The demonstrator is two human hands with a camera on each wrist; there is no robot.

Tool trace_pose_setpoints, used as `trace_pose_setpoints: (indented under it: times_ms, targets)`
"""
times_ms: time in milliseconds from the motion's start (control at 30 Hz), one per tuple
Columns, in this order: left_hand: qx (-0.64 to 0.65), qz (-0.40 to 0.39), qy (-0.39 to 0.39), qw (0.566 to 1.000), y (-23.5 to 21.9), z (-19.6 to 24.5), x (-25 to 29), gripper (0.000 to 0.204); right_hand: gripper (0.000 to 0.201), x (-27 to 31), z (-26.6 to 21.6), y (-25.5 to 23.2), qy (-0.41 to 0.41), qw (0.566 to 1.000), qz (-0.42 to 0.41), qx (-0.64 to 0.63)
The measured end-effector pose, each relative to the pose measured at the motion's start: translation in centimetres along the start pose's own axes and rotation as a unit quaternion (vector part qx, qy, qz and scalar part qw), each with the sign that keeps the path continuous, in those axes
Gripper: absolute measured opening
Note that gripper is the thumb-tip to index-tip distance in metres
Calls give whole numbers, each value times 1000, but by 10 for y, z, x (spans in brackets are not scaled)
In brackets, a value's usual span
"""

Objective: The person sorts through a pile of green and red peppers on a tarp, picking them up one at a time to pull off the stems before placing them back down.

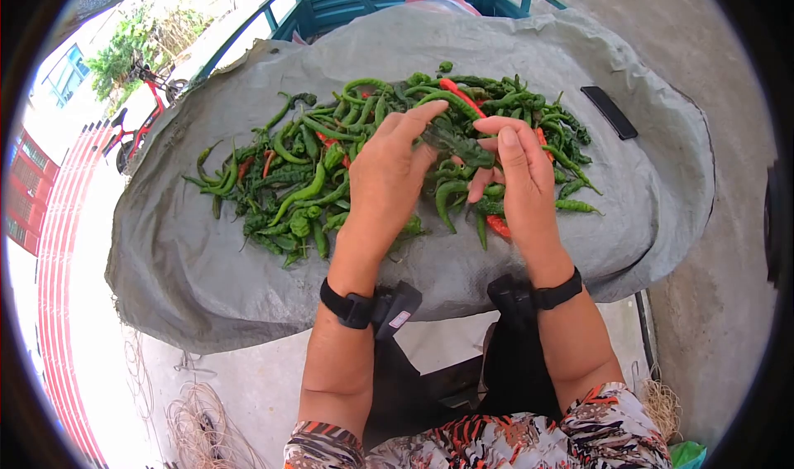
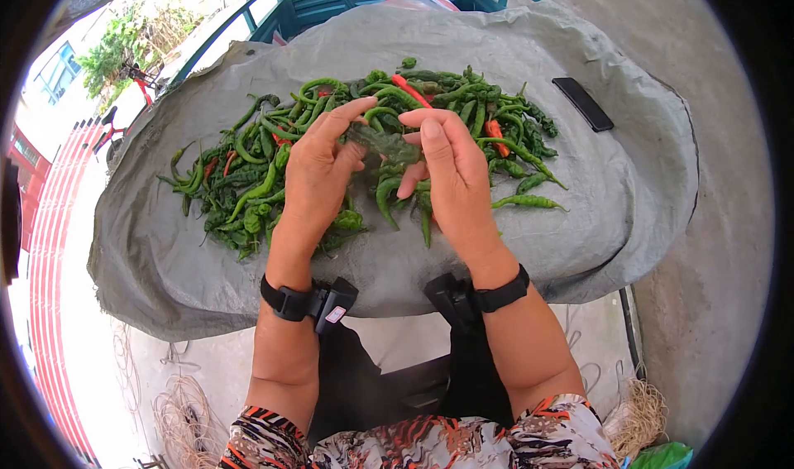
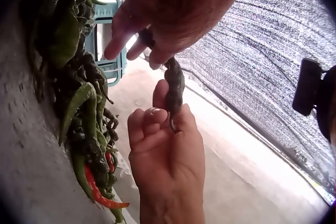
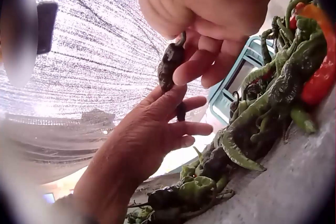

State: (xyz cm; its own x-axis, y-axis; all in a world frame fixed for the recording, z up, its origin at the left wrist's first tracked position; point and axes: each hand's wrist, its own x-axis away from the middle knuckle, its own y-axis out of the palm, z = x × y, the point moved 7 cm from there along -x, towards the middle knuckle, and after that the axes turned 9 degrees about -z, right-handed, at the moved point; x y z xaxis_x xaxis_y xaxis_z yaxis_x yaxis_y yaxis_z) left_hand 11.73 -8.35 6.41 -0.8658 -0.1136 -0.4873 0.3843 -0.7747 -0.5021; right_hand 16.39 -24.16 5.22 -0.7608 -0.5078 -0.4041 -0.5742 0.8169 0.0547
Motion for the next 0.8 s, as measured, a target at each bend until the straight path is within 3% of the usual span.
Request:
trace_pose_setpoints:
  times_ms: [233, 533, 633, 733, 800]
  targets:
    - [-1, 45, -40, 998, -10, -5, 3, 43, 51, -1, 3, 3, 49, 998, -21, -35]
    - [4, 45, -76, 996, -17, -13, 5, 38, 53, 1, 1, 6, 64, 997, -25, -33]
    - [11, 103, -82, 991, -33, -27, 8, 39, 42, -2, 6, -6, 17, 999, 29, 19]
    - [-29, 194, -132, 972, -56, -40, 18, 38, 31, -3, 13, -10, 39, 991, 56, 111]
    - [-132, 267, -117, 947, -71, -38, 21, 43, 30, -4, 11, -8, -5, 965, 55, 255]
